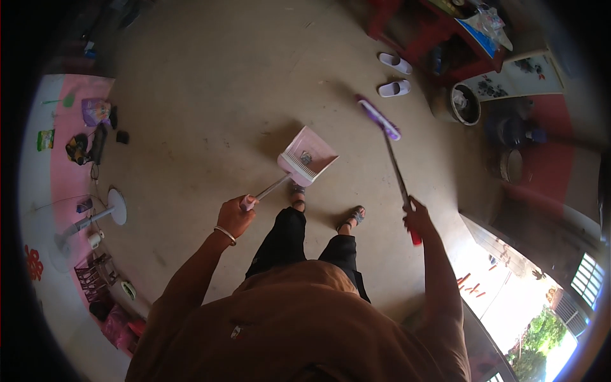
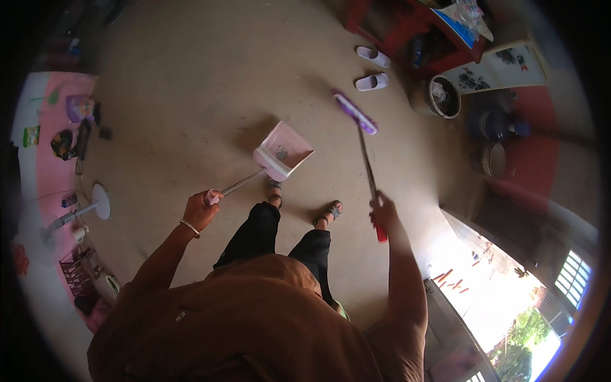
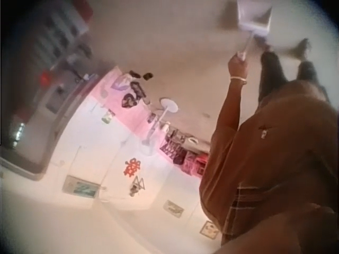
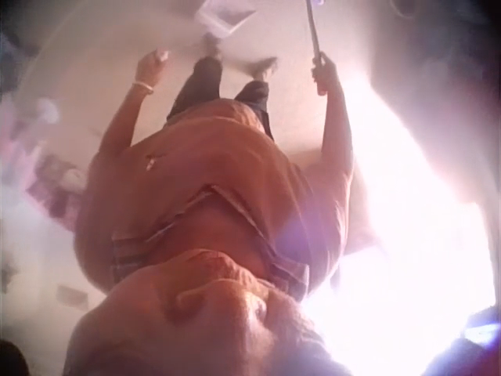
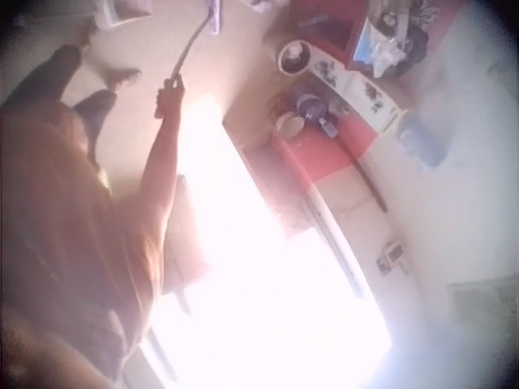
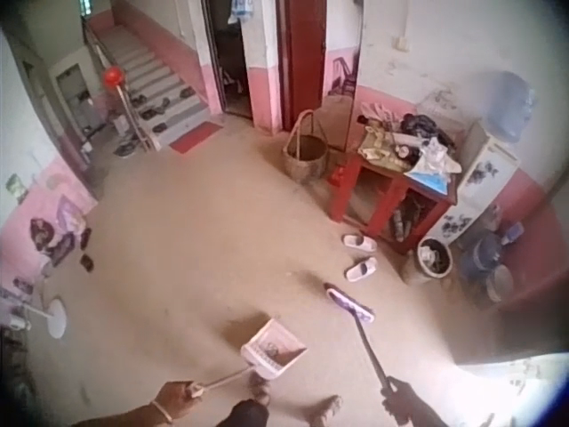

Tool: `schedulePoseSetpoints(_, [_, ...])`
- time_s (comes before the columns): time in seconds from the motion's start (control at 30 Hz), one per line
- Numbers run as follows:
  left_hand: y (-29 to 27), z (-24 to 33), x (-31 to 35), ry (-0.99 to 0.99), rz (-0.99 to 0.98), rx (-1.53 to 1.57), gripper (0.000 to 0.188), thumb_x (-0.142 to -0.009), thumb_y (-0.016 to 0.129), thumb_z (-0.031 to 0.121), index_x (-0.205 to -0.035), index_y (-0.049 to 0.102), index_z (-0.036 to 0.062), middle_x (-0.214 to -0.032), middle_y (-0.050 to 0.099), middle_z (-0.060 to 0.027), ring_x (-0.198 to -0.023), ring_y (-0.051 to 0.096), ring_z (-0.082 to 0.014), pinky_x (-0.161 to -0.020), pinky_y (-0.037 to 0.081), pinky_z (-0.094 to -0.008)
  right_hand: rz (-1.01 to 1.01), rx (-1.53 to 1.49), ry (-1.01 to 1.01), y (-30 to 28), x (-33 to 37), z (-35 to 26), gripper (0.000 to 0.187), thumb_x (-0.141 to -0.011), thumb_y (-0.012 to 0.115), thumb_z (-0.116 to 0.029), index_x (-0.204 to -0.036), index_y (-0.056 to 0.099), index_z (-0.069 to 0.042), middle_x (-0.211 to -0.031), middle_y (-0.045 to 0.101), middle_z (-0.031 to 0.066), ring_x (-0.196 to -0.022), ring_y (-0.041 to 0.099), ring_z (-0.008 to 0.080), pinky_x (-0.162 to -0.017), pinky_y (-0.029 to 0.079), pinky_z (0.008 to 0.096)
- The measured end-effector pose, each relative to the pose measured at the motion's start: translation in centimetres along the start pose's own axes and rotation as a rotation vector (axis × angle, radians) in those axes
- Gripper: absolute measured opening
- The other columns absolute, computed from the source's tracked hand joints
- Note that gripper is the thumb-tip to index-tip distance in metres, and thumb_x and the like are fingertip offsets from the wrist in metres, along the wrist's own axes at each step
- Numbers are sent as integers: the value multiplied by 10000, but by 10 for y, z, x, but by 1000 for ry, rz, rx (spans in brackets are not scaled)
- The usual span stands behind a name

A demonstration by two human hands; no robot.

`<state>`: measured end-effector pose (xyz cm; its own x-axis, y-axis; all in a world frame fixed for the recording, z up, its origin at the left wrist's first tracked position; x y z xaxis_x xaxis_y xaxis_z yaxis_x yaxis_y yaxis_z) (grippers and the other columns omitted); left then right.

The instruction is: The person opens the door to retrieve a broom and a dustpan from outside. They sweep debris off the floor into the dustpan using the broom, set the broom and dustpan down, and pick up a bucket.

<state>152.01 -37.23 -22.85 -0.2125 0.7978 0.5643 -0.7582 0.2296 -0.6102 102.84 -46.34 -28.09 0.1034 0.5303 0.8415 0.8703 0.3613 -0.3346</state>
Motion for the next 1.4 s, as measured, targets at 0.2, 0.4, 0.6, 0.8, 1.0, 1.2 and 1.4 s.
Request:
schedulePoseSetpoints(0.2, [-7, -20, -51, 90, -65, -109, 194, -705, 561, 148, -873, 632, 81, -721, 617, -147, -671, 594, -309, -630, 473, -355, -58, 432, -405, 109, -135, -13, 303, -771, 512, -73, -1065, 458, -25, -579, 515, 104, -460, 537, 235, -403, 470, 355])
schedulePoseSetpoints(0.4, [-8, -23, -85, 73, -68, -131, 206, -721, 557, 216, -850, 620, 68, -709, 610, -154, -647, 580, -325, -610, 464, -372, -302, 486, -61, 218, -27, 46, 346, -732, 570, -137, -1065, 507, -73, -702, 603, 164, -586, 607, 257, -517, 498, 389])
schedulePoseSetpoints(0.6, [-14, -28, -69, 185, -138, -110, 216, -699, 563, 139, -894, 636, 83, -724, 612, -157, -647, 590, -312, -604, 470, -351, -274, 7, 97, 164, 115, 69, 397, -764, 568, -156, -1147, 479, -105, -638, 570, 113, -493, 586, 209, -377, 465, 354])
schedulePoseSetpoints(0.8, [-8, 5, -55, 209, -214, -168, 239, -662, 538, 94, -877, 636, 59, -767, 635, -122, -682, 609, -256, -665, 478, -317, -30, 184, 316, 99, 163, 175, 491, -805, 545, -264, -1273, 421, -186, -651, 570, 73, -452, 526, 158, -396, 476, 306])
schedulePoseSetpoints(1.0, [42, 69, -45, 286, -336, -270, 232, -667, 542, 100, -880, 634, 82, -750, 623, -132, -680, 600, -252, -675, 475, -316, 134, -356, 521, 48, 149, 286, 539, -863, 517, -239, -1358, 304, -251, -680, 585, 94, -433, 474, 150, -364, 426, 307])
schedulePoseSetpoints(1.2, [112, 136, -33, 434, -390, -346, 232, -677, 548, 108, -894, 631, 110, -745, 614, -139, -680, 583, -306, -665, 471, -342, 376, -767, 582, -18, 124, 391, 249, -876, 488, -185, -1091, 401, -94, -646, 505, 107, -417, 464, 185, -363, 421, 345])
schedulePoseSetpoints(1.4, [205, 195, -23, 452, -486, -566, 220, -701, 556, 145, -910, 624, 139, -799, 616, -159, -743, 564, -365, -671, 466, -393, 299, -567, 683, -90, 83, 459, 131, -787, 567, -94, -713, 505, -5, -513, 498, 90, -401, 485, 195, -368, 409, 337])
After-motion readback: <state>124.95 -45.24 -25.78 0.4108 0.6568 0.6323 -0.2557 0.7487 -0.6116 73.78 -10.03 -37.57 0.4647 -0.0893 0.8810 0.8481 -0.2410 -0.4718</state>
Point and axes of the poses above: each hand's wrist, its own x-axis away from the middle knuckle, its own y-axis out of the palm, z = x × y, the point moved 7 cm from there along -x, towards the middle knuckle
